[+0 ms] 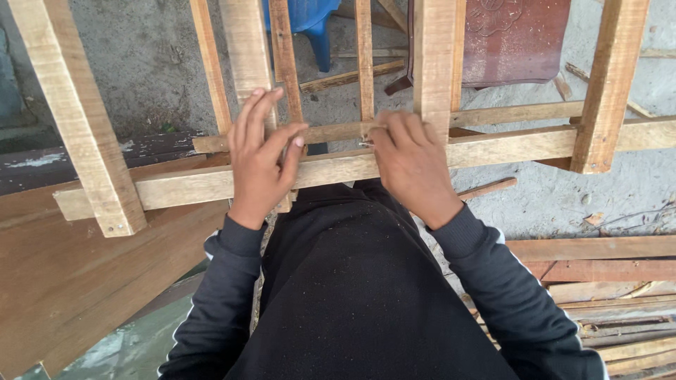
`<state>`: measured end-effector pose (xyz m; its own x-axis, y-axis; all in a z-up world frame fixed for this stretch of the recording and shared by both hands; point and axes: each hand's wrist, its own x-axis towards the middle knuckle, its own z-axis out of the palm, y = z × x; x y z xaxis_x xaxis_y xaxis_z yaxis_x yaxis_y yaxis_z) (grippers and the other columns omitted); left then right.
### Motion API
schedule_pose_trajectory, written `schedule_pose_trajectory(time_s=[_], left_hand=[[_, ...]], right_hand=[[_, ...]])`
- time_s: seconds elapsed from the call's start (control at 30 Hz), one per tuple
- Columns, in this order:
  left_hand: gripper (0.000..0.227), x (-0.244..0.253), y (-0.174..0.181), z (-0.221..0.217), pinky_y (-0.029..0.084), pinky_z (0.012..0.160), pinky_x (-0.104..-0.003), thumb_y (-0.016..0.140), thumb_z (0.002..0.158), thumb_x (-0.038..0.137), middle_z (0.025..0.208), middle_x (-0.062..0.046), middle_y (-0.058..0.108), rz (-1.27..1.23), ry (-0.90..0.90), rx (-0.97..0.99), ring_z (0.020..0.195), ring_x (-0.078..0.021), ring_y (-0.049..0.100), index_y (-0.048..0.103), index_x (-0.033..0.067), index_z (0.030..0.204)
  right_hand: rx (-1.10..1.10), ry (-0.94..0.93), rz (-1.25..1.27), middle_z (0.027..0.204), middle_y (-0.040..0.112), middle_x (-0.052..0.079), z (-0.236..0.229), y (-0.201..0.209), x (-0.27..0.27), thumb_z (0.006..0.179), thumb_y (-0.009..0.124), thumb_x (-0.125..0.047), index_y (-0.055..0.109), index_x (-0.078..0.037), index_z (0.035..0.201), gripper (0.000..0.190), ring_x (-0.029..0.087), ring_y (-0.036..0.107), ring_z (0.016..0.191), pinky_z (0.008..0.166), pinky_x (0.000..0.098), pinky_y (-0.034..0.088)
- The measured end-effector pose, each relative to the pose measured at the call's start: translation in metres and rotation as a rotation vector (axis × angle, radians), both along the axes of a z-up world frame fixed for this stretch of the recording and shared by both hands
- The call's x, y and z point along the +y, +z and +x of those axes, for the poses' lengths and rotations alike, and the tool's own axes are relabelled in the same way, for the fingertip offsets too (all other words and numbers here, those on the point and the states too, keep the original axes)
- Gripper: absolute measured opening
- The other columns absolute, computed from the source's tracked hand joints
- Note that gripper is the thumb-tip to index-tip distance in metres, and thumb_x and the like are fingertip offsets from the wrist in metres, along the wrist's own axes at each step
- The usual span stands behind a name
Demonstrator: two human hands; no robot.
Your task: The person sands the wooden beams and joints of a partially assembled frame using a piece of sandpaper held by hand, reaching different corners and surfaces of the structure.
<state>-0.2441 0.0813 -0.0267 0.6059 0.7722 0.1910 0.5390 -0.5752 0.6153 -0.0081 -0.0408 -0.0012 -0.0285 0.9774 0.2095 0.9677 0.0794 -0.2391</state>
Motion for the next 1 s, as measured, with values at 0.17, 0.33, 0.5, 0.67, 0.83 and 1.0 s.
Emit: schedule_pose_trajectory(time_s=[0.17,0.33,0.5,0.67,0.83,1.0], left_hand=[[0.014,0.005,-0.009,-0.003,0.024,0.128,-0.05,0.066,0.104,0.021,0.159,-0.006,0.05,-0.075,0.019,-0.079,0.155,-0.0303,0.035,0.08,0.0196,0.108],[0.014,0.004,-0.006,-0.007,0.025,0.128,-0.05,0.065,0.104,0.018,0.158,-0.007,0.05,-0.076,0.002,-0.133,0.155,-0.0306,0.035,0.079,0.0168,0.107],[0.015,0.005,-0.008,-0.007,0.024,0.125,-0.052,0.065,0.1,0.015,0.157,-0.009,0.049,-0.041,-0.02,-0.137,0.153,-0.0306,0.033,0.079,0.0165,0.106],[0.012,0.007,-0.007,-0.01,0.026,0.124,-0.051,0.066,0.1,0.013,0.157,-0.008,0.049,-0.07,-0.024,-0.153,0.154,-0.0293,0.034,0.077,0.0142,0.106],[0.011,0.007,-0.004,-0.01,0.027,0.124,-0.049,0.066,0.101,0.012,0.157,-0.007,0.049,-0.081,-0.017,-0.158,0.154,-0.0288,0.035,0.076,0.0137,0.107],[0.011,0.006,-0.007,-0.008,0.028,0.123,-0.049,0.067,0.101,0.013,0.157,-0.006,0.05,-0.096,-0.002,-0.126,0.153,-0.0285,0.035,0.077,0.015,0.106]], right_hand=[[0.007,-0.012,-0.325,0.08,0.071,0.012,-0.018,-0.001,0.021,0.101,0.054,0.002,0.065,-0.004,0.105,0.014,0.024,0.07,0.071,0.071,0.0395,0.054],[0.319,-0.073,-0.56,0.073,0.069,0.017,-0.012,-0.002,0.03,0.101,0.056,-0.01,0.063,-0.005,0.107,0.01,0.035,0.07,0.069,0.063,0.0459,0.052],[0.61,-0.093,-0.684,0.091,0.073,0.012,-0.008,0.008,0.051,0.101,0.057,-0.009,0.064,-0.006,0.111,0.012,0.023,0.071,0.084,0.075,0.0365,0.054],[0.977,-0.133,-0.817,0.099,0.072,0.003,-0.01,0.016,0.074,0.104,0.06,-0.01,0.069,-0.005,0.115,0.016,0.011,0.065,0.093,0.084,0.0305,0.054],[1.022,-0.234,-0.766,0.1,0.07,0.003,-0.008,0.006,0.073,0.101,0.063,-0.007,0.068,-0.004,0.115,0.016,0.01,0.066,0.094,0.087,0.0276,0.056],[1.402,-0.3,-0.561,0.117,0.06,0.004,-0.002,-0.013,0.069,0.098,0.062,0.006,0.061,-0.006,0.122,0.027,0.011,0.064,0.105,0.095,0.0272,0.057]])
